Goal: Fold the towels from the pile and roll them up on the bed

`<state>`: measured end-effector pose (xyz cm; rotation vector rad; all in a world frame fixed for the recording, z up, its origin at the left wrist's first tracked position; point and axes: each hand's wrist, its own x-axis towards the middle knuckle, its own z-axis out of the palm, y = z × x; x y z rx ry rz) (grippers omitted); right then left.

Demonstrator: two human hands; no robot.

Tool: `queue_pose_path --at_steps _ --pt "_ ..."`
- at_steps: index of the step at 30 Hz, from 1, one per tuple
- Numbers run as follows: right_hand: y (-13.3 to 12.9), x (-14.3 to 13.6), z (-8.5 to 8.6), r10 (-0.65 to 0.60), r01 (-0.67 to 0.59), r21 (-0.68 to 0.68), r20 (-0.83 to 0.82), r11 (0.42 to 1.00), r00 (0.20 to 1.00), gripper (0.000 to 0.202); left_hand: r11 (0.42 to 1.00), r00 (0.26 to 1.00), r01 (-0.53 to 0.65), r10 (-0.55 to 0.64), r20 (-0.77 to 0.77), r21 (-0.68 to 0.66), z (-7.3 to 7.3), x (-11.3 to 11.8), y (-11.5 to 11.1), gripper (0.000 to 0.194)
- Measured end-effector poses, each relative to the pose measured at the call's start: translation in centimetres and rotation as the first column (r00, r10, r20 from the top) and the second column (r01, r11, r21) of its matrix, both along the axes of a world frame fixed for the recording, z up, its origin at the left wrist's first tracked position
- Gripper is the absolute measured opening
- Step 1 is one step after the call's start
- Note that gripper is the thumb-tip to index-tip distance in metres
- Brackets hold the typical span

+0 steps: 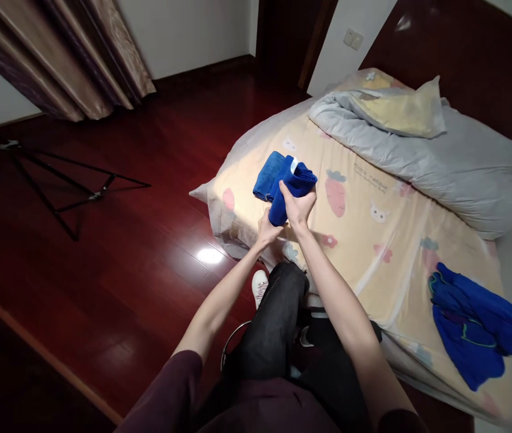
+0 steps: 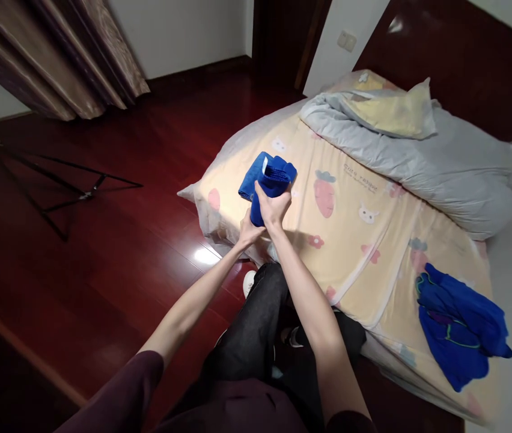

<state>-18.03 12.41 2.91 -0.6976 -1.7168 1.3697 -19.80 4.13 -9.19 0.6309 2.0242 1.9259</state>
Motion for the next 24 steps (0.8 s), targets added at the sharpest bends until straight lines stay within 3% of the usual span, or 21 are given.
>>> queue_pose_path --at_steps 6,11,16,20,24 --pt "2.6 -4.3 -2.1 0.027 -0.027 0.025 0.014 0.999 1.000 0.081 1.000 0.999 -0.003 0.003 -0.035 0.003 -1.7 -5.0 2.4 0.053" --pt "4.4 -5.3 -4.0 -0.055 0.045 0.095 0.107 0.994 0.993 0.084 1.000 0.999 -0.021 0.020 -0.031 -0.011 -2.7 -6.2 4.0 0.058" --pt "5.6 -5.9 -5.6 -0.028 0.020 0.113 0.071 0.993 0.997 0.078 1.000 0.998 0.002 -0.003 -0.055 -0.019 -3.0 -6.7 4.9 0.062" --pt "5.9 -6.1 -5.6 -0.037 0.034 0.040 0.081 0.999 0.996 0.076 0.997 0.997 -0.011 0.005 -0.076 -0.073 -3.2 -6.5 4.7 0.069" --pt "5.1 -5.6 -4.2 -0.070 0.064 0.051 0.121 0.997 0.990 0.071 0.993 0.995 -0.026 0.015 -0.102 -0.112 -3.5 -5.9 4.2 0.074"
